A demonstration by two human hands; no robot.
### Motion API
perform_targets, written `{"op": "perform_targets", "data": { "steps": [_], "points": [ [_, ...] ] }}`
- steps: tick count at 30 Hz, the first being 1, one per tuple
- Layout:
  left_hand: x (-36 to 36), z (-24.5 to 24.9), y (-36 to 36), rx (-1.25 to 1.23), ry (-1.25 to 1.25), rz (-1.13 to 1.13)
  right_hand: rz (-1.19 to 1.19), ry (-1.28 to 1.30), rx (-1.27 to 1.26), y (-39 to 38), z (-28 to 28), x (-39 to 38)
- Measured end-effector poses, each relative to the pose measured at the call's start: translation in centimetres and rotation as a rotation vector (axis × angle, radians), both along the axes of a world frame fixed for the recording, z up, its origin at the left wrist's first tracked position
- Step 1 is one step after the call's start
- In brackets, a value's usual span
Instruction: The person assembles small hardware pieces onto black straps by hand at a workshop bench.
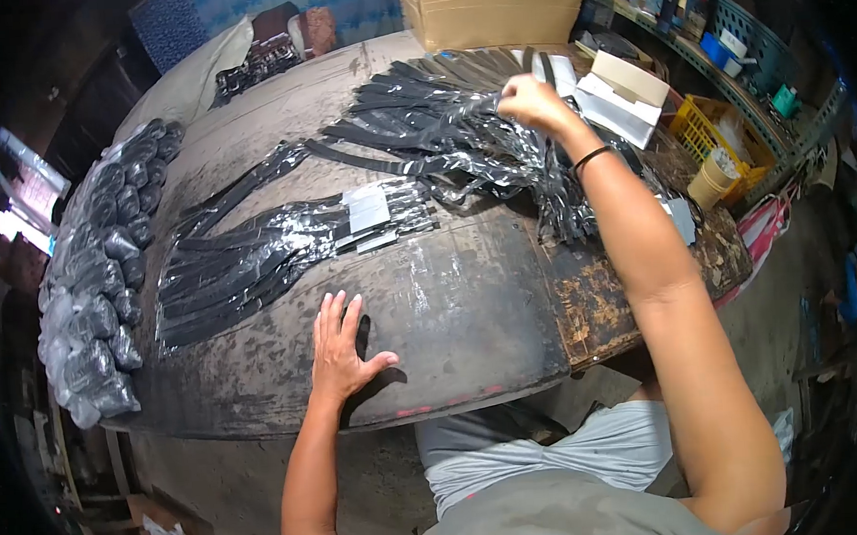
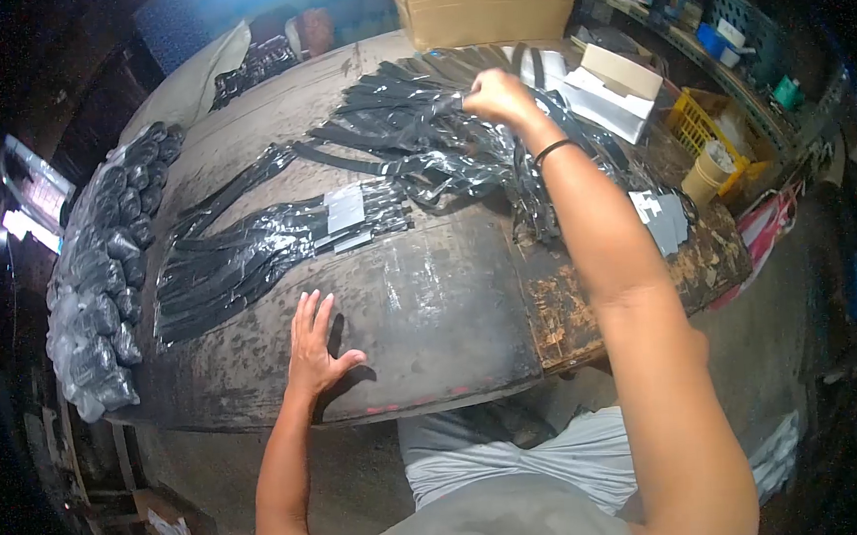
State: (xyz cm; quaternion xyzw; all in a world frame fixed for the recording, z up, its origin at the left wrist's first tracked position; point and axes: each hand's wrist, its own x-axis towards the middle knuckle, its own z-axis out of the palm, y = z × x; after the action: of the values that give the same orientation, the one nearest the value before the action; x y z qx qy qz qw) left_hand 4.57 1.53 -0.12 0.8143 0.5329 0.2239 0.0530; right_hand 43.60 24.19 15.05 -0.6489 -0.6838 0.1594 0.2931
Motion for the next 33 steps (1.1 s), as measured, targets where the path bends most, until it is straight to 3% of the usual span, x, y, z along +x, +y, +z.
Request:
{"op": "perform_targets", "data": {
  "steps": [6,10,12,15,19,22,26,28,30,32,33],
  "points": [
    [-0.1,-0.2,0.0,0.014,-0.050,0.029,0.271,0.368,0.379,-2.1,12.4,-0.9],
    [0.2,-0.7,0.3,0.060,-0.063,0.089,0.480,0.595,0.617,-11.8,20.3,-4.5],
    [2.4,-0.3,0.7,0.153,-0.251,0.109,0.549,0.585,0.703,-15.7,23.2,-4.7],
    [9.6,3.6,0.8,0.295,-0.444,-0.132,0.603,0.543,0.785,-20.7,25.9,-3.7],
    [19.6,9.2,-1.7,0.273,-0.662,-0.338,0.607,0.470,0.804,-24.9,26.5,-2.1],
    [24.0,10.5,-3.4,0.243,-0.787,-0.479,0.548,0.420,0.794,-27.0,26.1,0.0],
    [27.6,11.0,-4.6,-0.035,-1.325,-1.006,0.488,0.375,0.758,-28.8,24.8,2.6],
    [28.8,10.7,-5.3,-0.124,-1.322,-1.152,0.470,0.363,0.735,-29.1,24.1,3.4],
    [29.1,10.8,-7.0,-0.510,-1.316,-1.339,0.455,0.345,0.715,-29.3,23.2,3.9],
    [29.3,11.2,-9.0,-1.004,-1.467,-1.545,0.440,0.324,0.690,-29.4,22.8,5.1],
    [29.3,9.9,-9.6,-1.169,-1.416,-1.464,0.428,0.313,0.684,-29.5,22.8,5.4]
  ]
}}
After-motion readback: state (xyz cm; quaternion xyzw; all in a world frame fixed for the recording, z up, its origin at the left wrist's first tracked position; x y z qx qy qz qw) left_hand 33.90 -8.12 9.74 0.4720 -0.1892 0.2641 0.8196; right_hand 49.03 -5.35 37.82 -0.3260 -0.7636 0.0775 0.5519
